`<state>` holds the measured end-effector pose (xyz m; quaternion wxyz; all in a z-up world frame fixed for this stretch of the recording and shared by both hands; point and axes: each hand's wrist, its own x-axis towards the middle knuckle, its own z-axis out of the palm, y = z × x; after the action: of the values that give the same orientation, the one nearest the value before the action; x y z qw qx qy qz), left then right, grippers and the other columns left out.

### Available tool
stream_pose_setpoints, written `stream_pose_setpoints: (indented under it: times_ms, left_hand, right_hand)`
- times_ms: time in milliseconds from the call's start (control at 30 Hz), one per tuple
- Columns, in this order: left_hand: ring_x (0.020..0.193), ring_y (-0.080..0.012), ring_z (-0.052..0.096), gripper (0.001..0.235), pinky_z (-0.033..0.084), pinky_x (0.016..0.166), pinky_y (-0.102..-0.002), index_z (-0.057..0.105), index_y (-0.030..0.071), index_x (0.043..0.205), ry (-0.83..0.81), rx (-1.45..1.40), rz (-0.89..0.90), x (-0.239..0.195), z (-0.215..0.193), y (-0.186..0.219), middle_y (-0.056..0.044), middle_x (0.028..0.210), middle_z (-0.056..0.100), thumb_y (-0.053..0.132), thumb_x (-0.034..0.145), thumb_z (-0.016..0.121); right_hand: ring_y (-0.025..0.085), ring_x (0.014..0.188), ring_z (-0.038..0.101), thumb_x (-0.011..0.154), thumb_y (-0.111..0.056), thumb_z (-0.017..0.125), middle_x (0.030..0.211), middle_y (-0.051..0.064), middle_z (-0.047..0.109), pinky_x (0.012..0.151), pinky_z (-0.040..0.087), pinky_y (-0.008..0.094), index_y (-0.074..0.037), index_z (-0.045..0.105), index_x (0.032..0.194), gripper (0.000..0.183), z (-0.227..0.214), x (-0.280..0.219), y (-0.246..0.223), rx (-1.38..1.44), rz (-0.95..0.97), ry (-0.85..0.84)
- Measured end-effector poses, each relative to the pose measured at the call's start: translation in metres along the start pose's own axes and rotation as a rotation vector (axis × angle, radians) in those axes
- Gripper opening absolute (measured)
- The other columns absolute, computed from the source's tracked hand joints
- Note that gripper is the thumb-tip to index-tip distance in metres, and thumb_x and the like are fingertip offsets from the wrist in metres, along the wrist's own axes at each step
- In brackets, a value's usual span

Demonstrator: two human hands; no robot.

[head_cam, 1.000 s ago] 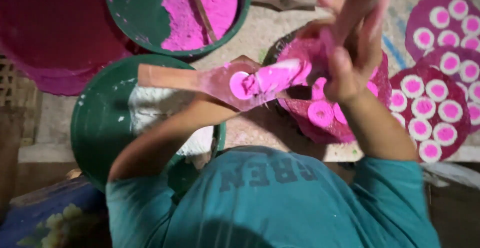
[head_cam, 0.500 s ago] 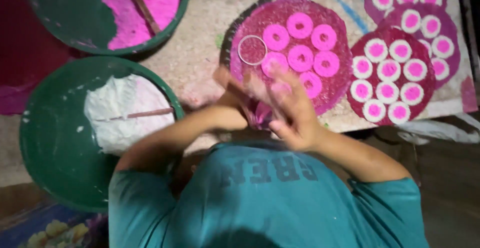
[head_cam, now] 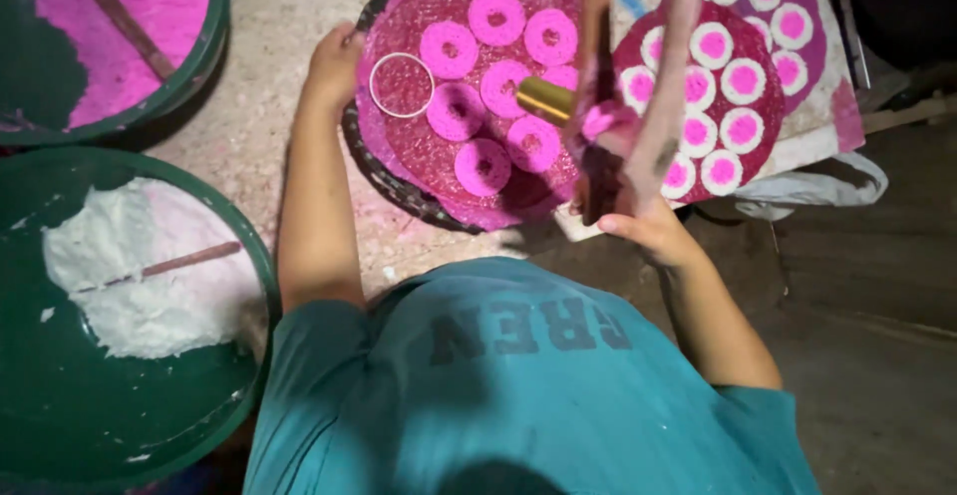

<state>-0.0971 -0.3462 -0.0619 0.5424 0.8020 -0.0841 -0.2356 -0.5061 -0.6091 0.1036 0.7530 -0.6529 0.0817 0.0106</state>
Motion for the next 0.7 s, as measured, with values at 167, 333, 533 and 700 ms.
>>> stream_pose_setpoints:
  times_ms: [167, 333, 533, 700]
  left_hand:
    - [0.139, -0.0261, 0.054, 0.055, 0.044, 0.113, -0.033, 0.051, 0.007, 0.149, 0.064, -0.344, 0.094, -0.008, 0.007, -0.064, -0.018, 0.152, 0.054, -0.004, 0.095, 0.053]
    - [0.139, -0.0259, 0.055, 0.06, 0.046, 0.112, -0.033, 0.048, 0.011, 0.152, 0.209, -0.204, -0.031, -0.104, 0.019, -0.056, -0.018, 0.152, 0.054, -0.003, 0.094, 0.059]
    - [0.151, -0.0368, 0.039, 0.069, 0.034, 0.126, -0.044, 0.041, 0.008, 0.156, 0.396, -0.173, 0.321, -0.162, 0.021, -0.003, -0.022, 0.161, 0.042, 0.018, 0.097, 0.075]
    - [0.153, -0.0309, 0.039, 0.076, 0.03, 0.131, -0.043, 0.047, 0.01, 0.156, -0.666, -1.546, 0.532, -0.158, -0.003, 0.073, -0.016, 0.164, 0.044, 0.064, 0.103, 0.049]
  right_hand:
    - [0.03, 0.129, 0.056, 0.084, -0.023, 0.077, 0.141, 0.017, 0.053, 0.108, 0.047, 0.044, 0.005, 0.028, 0.159, 0.094, -0.004, 0.004, 0.001, 0.121, 0.075, 0.032]
    - [0.026, 0.13, 0.054, 0.087, -0.033, 0.075, 0.143, 0.014, 0.052, 0.108, 0.046, 0.041, 0.001, 0.028, 0.16, 0.093, -0.003, 0.034, 0.009, 0.006, 0.105, -0.119]
    - [0.023, 0.121, 0.054, 0.094, -0.073, 0.056, 0.136, 0.014, 0.056, 0.099, 0.045, 0.04, 0.002, 0.038, 0.158, 0.1, -0.001, 0.075, 0.025, -0.014, 0.225, -0.366]
    - [0.032, 0.113, 0.065, 0.097, -0.076, 0.035, 0.123, 0.021, 0.067, 0.101, 0.052, 0.045, 0.004, 0.051, 0.142, 0.093, 0.012, 0.106, 0.009, 0.088, 0.68, -0.644]
